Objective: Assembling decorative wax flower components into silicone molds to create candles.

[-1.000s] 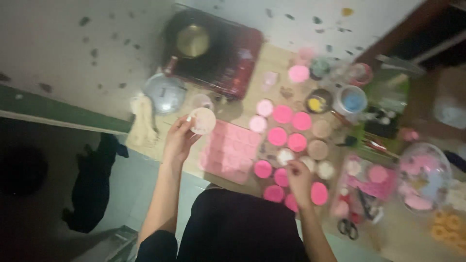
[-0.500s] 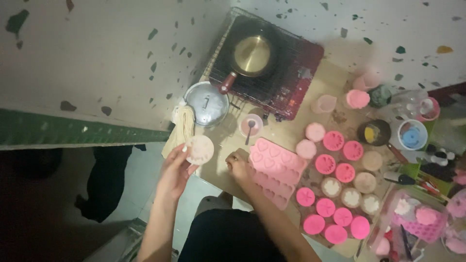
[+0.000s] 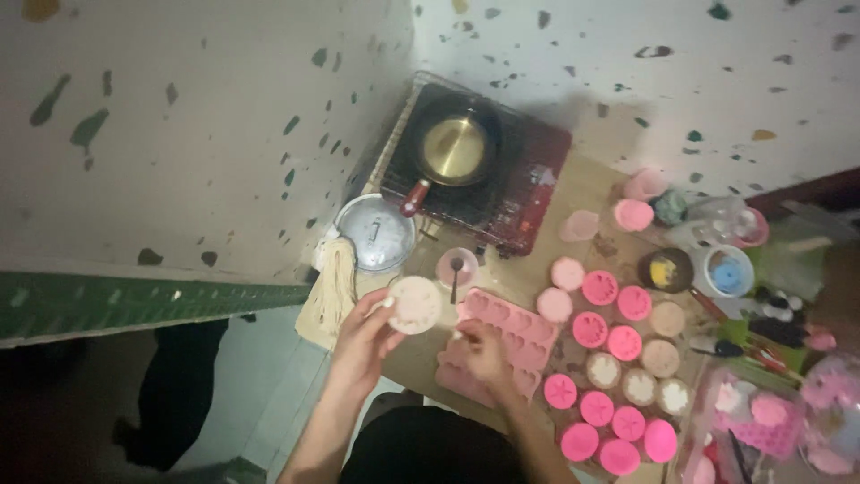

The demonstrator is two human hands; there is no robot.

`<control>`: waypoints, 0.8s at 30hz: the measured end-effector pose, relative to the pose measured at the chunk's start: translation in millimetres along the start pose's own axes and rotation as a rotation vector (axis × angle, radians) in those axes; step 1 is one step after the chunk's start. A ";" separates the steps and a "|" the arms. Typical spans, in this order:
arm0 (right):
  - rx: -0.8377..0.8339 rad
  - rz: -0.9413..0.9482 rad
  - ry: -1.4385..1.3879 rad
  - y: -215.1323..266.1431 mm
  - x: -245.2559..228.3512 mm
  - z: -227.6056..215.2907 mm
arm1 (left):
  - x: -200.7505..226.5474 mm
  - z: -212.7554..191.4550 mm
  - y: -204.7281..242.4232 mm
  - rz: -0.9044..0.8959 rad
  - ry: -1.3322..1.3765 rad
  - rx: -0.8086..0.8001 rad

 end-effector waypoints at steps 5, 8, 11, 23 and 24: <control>0.230 0.274 -0.189 44.0 -166.7 -126.5 | -6.5 87.4 8.8 -0.014 0.039 -0.306; 0.355 0.178 -0.294 74.9 -221.3 -167.6 | -17.3 137.2 22.6 -0.014 0.041 -0.448; 0.441 0.013 -0.219 98.3 -280.6 -190.4 | -25.7 180.5 44.8 0.011 0.024 -0.555; 0.557 -0.302 0.264 127.6 -359.1 -228.3 | -40.2 245.0 104.4 0.189 -0.195 -0.751; 0.561 -0.315 0.291 128.2 -360.8 -229.6 | -38.1 248.8 107.9 0.238 -0.210 -0.792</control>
Point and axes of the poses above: each hand's wrist, its own y-axis away from the middle knuckle, its own z-axis out of the palm, x = y × z, the point moved 3 cm from there along -y, towards the middle knuckle, and after that the axes turned 3 degrees about -x, right-handed, at the moved point
